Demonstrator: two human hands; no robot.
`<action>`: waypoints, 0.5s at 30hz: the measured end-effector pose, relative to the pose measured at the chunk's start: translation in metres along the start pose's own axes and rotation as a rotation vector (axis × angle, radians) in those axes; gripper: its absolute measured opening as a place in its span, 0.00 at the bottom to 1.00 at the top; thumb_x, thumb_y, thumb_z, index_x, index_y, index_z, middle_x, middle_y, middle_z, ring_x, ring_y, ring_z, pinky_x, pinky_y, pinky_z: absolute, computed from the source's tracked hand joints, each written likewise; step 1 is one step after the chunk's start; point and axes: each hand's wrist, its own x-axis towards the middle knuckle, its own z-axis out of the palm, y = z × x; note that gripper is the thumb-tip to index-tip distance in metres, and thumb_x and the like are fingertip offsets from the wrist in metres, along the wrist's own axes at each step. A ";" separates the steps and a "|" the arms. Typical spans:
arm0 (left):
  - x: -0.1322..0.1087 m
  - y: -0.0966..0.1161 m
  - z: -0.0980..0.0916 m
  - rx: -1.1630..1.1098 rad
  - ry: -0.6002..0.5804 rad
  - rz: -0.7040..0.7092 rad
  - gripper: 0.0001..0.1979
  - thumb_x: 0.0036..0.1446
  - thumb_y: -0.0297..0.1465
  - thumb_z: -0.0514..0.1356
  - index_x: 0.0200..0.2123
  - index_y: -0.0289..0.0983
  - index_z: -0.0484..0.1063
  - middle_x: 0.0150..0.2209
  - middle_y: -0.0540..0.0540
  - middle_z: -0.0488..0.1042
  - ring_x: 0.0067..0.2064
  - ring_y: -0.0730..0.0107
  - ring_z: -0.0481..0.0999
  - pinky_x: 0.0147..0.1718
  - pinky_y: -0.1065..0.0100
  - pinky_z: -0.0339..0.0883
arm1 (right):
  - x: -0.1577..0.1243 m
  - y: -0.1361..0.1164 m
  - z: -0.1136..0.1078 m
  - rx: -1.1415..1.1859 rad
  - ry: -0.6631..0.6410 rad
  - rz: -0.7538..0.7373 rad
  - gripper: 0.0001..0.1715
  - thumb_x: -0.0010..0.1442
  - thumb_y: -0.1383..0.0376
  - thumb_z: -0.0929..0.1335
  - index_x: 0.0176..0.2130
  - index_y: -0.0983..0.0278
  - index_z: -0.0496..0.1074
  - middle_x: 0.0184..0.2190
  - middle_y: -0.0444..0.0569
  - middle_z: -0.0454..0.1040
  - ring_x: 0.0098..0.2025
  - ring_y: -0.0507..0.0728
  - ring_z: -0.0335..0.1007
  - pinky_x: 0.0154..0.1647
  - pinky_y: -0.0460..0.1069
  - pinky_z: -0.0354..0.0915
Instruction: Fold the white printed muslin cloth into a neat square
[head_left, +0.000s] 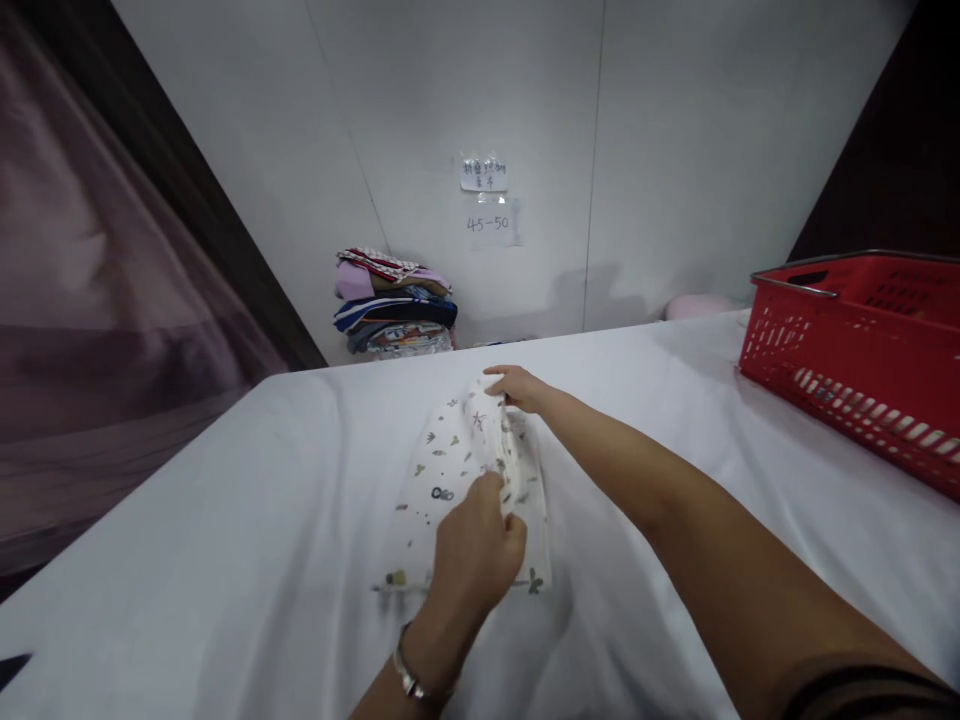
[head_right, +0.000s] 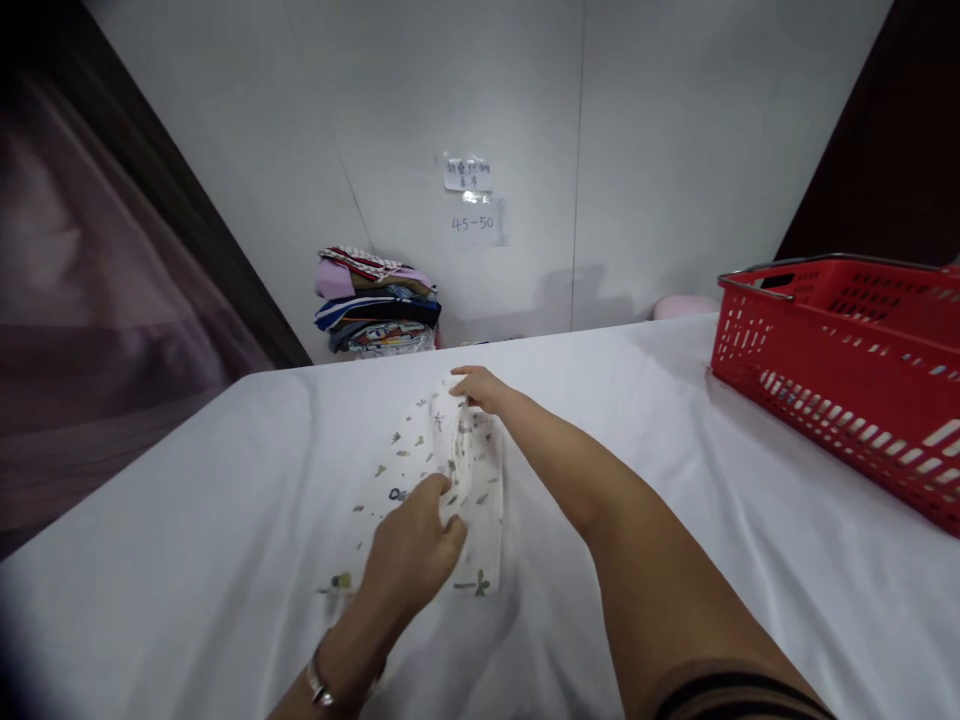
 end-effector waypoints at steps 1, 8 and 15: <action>-0.001 -0.002 -0.009 0.003 0.017 -0.023 0.17 0.49 0.30 0.53 0.45 0.40 0.61 0.38 0.44 0.72 0.37 0.60 0.72 0.33 0.66 0.57 | 0.002 -0.007 0.007 0.012 -0.023 -0.016 0.32 0.44 0.77 0.70 0.50 0.63 0.67 0.25 0.44 0.72 0.26 0.50 0.67 0.28 0.45 0.65; -0.001 -0.037 -0.063 -0.197 0.103 -0.111 0.10 0.44 0.29 0.54 0.34 0.41 0.65 0.20 0.54 0.66 0.23 0.70 0.66 0.24 0.70 0.53 | 0.016 -0.051 0.056 0.001 -0.122 -0.043 0.29 0.45 0.81 0.68 0.47 0.65 0.68 0.23 0.43 0.69 0.26 0.50 0.67 0.30 0.46 0.68; 0.000 -0.096 -0.106 -0.690 0.100 -0.116 0.12 0.42 0.34 0.57 0.34 0.38 0.66 0.25 0.53 0.70 0.26 0.69 0.68 0.23 0.71 0.59 | 0.030 -0.083 0.111 -0.098 -0.168 -0.091 0.21 0.45 0.82 0.67 0.39 0.66 0.71 0.23 0.42 0.70 0.25 0.51 0.67 0.30 0.49 0.69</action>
